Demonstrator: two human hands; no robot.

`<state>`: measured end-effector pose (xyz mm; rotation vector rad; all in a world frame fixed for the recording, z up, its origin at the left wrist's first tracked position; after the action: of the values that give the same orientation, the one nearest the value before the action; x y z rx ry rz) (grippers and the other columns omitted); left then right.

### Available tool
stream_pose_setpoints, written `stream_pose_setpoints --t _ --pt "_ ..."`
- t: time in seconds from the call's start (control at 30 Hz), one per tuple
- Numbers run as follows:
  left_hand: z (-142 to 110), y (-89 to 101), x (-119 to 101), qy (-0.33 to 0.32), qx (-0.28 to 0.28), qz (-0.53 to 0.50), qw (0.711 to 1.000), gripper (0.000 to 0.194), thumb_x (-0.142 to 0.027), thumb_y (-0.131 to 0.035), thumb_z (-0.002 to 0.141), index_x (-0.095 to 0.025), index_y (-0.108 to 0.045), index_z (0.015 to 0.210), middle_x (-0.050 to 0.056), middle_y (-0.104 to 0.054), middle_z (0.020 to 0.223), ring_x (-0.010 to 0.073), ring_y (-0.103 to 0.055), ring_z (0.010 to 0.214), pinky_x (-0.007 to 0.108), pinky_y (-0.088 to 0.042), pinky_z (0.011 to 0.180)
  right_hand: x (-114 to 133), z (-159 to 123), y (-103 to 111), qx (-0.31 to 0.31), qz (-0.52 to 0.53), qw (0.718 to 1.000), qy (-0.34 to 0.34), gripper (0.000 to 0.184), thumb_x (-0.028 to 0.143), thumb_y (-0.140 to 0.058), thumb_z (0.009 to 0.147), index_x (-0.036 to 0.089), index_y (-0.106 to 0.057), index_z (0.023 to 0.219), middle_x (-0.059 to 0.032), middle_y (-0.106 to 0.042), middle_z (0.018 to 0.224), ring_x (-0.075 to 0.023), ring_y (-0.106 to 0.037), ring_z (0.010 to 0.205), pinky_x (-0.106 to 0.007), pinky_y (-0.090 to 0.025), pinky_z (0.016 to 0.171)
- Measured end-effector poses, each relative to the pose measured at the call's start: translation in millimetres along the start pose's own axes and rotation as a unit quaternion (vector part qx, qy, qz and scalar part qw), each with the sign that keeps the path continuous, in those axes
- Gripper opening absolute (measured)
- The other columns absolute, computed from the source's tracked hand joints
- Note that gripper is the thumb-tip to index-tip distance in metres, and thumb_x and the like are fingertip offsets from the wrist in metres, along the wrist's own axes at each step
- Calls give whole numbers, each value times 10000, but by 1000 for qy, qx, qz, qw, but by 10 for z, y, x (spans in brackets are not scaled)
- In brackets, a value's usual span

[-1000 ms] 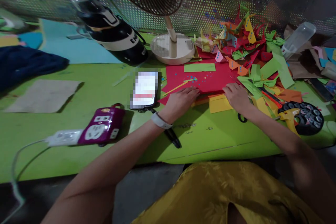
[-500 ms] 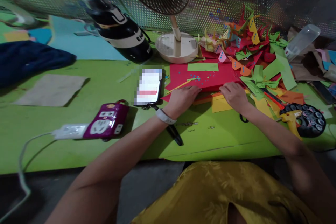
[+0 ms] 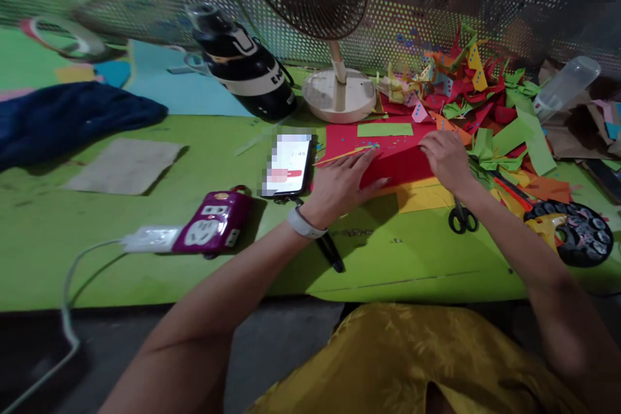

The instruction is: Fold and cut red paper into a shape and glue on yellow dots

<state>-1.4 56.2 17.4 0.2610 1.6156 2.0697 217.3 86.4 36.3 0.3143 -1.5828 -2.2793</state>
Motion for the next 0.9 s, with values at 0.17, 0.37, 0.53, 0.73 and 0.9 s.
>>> stream_pose_setpoints --t 0.17,0.37,0.53,0.73,0.9 --pt "13 131 141 22 46 4 999 421 -375 -401 999 -179 -666 1260 132 -781 1009 294 -745 828 367 -548 665 -7 44 118 -25 12 999 36 299 223 -413 1002 179 -704 1056 -96 -713 1085 -252 -591 1053 -390 -375 1025" --pt "31 432 297 13 -39 -55 998 360 -447 -478 966 -236 -758 1046 50 -797 922 217 -708 695 317 -522 617 -121 5 359 -97 32 994 38 271 267 -412 1008 218 -676 1047 -90 -715 1076 -254 -613 1067 -481 -356 1089" --pt "103 779 398 33 -167 -118 978 371 -488 -571 931 -174 -759 991 12 -771 760 127 -619 564 250 -491 561 -251 132 601 -153 46 987 29 248 330 -416 1011 248 -650 1008 -83 -718 1044 -249 -617 1045 -501 -386 1066" --pt "162 1004 399 51 -311 -188 930 284 -367 -748 816 -90 -768 878 33 -759 695 145 -664 631 237 -542 576 -252 154 857 -210 57 976 25 305 422 -411 1013 230 -645 978 -80 -692 964 -233 -627 993 -480 -427 1014" --pt "137 1057 327 13 -330 -265 906 339 -402 -737 817 -91 -761 951 46 -784 814 156 -697 711 291 -606 665 -206 42 1072 -251 84 964 33 329 419 -419 1015 200 -657 958 -52 -669 895 -211 -637 922 -435 -494 887"
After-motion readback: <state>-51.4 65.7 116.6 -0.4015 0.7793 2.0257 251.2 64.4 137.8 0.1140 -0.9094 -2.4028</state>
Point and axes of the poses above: each hand's wrist, its own z-axis towards the middle knuckle, its own y-axis out of the back of the hand, x = y × z, the point moved 3 cm from there along z, towards the middle knuckle
